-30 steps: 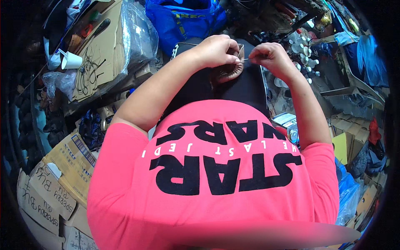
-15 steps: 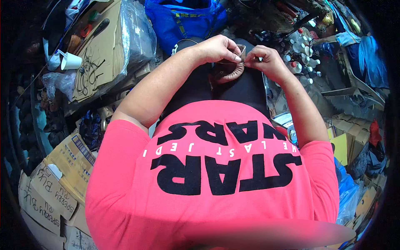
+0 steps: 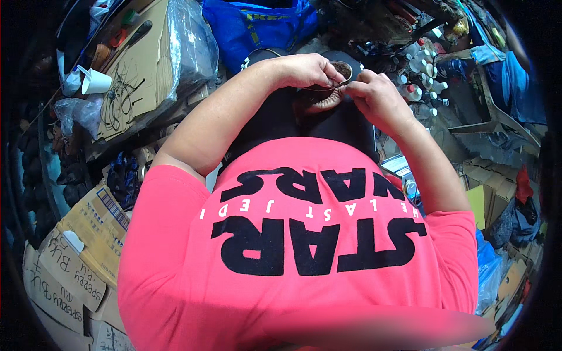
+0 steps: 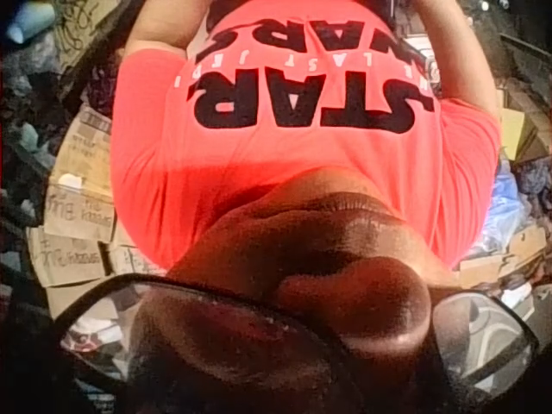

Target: Hand-sewing or stitching parts of a leather shoe upper using a needle and thread.

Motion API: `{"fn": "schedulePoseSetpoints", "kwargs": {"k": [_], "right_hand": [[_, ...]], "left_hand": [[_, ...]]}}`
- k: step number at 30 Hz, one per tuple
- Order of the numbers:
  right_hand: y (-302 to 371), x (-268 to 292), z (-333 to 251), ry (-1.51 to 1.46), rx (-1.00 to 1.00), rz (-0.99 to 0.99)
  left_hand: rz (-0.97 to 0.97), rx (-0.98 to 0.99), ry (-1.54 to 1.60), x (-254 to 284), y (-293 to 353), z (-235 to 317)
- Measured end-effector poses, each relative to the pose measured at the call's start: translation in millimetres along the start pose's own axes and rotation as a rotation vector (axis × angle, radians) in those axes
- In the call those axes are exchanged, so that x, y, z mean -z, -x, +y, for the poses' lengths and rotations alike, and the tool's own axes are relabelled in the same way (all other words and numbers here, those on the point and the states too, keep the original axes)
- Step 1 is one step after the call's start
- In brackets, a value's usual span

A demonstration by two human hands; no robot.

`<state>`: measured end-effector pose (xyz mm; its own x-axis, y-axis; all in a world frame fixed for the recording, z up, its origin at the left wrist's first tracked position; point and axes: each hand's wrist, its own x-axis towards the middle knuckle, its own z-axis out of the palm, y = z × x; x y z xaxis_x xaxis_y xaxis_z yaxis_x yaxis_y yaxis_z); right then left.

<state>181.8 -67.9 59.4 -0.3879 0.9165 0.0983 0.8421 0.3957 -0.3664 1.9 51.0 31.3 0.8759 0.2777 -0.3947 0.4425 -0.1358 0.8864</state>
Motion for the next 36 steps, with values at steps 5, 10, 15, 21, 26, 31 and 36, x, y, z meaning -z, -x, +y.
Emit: {"fn": "schedulePoseSetpoints", "kwargs": {"k": [5, 10, 15, 21, 26, 31, 36], "right_hand": [[-24, 14, -29, 0.304, 0.074, -0.117], [-35, 9, -20, 0.362, 0.048, -0.258], [-29, -10, 8, -0.255, -0.251, -0.148], [3, -23, 37, -0.592, -0.385, -0.116], [6, -46, 55, -0.392, -0.328, 0.244], [-18, -53, 54, -1.861, -0.616, 0.772], [8, -37, 41, -2.127, -0.516, 0.351]], "left_hand": [[-0.052, -0.020, -0.016, 1, -8, -10], [-0.007, -0.078, -0.085, 9, -8, -3], [0.387, -0.264, -0.344, 5, -14, -16], [0.465, -0.047, -0.365, -11, 57, -24], [0.597, 0.050, -0.479, 17, 89, -37], [0.569, -0.481, 1.008, -10, 45, -7], [0.424, -0.357, 1.304, 0, 42, -37]]}}
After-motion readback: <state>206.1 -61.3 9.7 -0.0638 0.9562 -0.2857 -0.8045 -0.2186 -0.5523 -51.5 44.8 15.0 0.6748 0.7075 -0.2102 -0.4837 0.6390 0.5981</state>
